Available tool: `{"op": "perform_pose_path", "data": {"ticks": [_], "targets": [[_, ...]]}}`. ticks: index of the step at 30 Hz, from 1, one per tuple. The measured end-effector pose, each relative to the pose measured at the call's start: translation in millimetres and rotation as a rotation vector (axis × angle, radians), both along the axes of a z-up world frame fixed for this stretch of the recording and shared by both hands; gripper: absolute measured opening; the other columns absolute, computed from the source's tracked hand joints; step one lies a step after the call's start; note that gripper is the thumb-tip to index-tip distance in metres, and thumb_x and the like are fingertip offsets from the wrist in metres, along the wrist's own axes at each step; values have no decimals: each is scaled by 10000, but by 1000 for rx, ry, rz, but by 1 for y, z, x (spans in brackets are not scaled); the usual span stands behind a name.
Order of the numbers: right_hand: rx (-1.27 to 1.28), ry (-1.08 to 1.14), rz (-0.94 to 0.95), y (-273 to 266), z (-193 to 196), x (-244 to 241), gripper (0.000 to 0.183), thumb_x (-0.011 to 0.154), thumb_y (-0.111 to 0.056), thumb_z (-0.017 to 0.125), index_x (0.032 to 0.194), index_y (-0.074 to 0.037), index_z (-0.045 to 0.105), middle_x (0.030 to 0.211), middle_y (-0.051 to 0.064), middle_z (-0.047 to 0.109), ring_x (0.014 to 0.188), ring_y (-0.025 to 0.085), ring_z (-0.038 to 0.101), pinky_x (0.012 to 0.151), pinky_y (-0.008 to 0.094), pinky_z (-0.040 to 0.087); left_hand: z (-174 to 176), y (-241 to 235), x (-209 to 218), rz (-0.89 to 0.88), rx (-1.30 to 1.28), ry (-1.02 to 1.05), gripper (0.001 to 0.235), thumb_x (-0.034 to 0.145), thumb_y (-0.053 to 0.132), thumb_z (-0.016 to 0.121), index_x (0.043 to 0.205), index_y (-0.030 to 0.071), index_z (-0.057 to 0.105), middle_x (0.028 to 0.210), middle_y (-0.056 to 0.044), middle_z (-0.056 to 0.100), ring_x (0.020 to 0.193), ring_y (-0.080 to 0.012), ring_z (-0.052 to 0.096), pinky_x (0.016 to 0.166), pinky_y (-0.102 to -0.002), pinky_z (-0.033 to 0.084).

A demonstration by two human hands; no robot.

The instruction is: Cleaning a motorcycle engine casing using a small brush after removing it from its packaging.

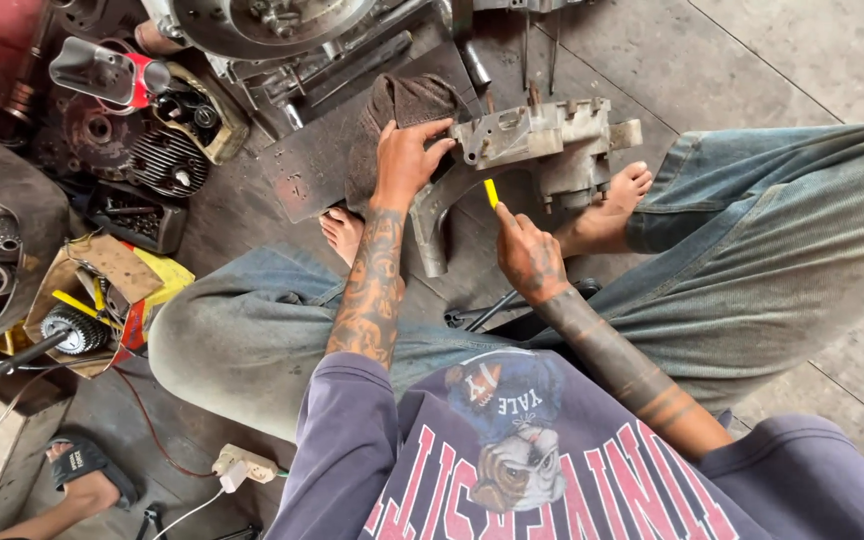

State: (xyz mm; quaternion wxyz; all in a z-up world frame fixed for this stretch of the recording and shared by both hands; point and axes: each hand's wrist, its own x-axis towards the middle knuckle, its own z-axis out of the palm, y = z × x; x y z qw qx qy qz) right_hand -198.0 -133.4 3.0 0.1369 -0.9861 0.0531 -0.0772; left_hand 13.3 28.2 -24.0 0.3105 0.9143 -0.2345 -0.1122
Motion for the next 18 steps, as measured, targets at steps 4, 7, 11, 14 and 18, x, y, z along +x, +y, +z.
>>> {"op": "perform_pose_path", "data": {"ticks": [4, 7, 11, 14, 18], "targets": [[-15, -140, -15, 2, 27, 36, 355, 981, -171, 554, 1326, -169, 638, 791, 47, 577, 550, 346, 697, 484, 488, 579, 1, -2, 5, 6, -1, -13, 330, 931, 442, 739, 1254, 373, 730, 1040, 24, 796, 1079, -246, 736, 1213, -525, 280], [-77, -194, -32, 5, 20, 41, 349, 975, -179, 561, 1316, -178, 633, 795, 38, 589, 558, 305, 700, 499, 459, 581, -1, -1, 1, 2, -9, -8, 333, 928, 434, 743, 1255, 374, 728, 1042, 32, 795, 1076, -238, 739, 1215, -531, 267], [-57, -128, -51, 6, 14, 16, 366, 917, -191, 617, 1283, -174, 643, 834, 45, 670, 616, 299, 729, 549, 443, 602, -4, -1, 6, -3, -32, 4, 328, 921, 418, 751, 1244, 365, 731, 1087, 69, 785, 1087, -218, 734, 1224, -547, 213], [173, -177, -37, -2, 9, 22, 400, 890, -126, 645, 1287, -165, 648, 995, 101, 747, 813, 338, 754, 617, 483, 615, -8, 0, 6, 0, -44, 16, 327, 923, 407, 750, 1245, 352, 732, 1114, 69, 779, 1103, -225, 726, 1231, -563, 183], [155, -190, -56, 5, -11, 31, 367, 919, -129, 615, 1285, -134, 604, 970, 116, 725, 825, 318, 749, 646, 453, 614, -10, 1, -2, 6, -36, 14, 322, 924, 405, 749, 1241, 350, 733, 1121, 73, 779, 1109, -217, 727, 1231, -561, 188]]}}
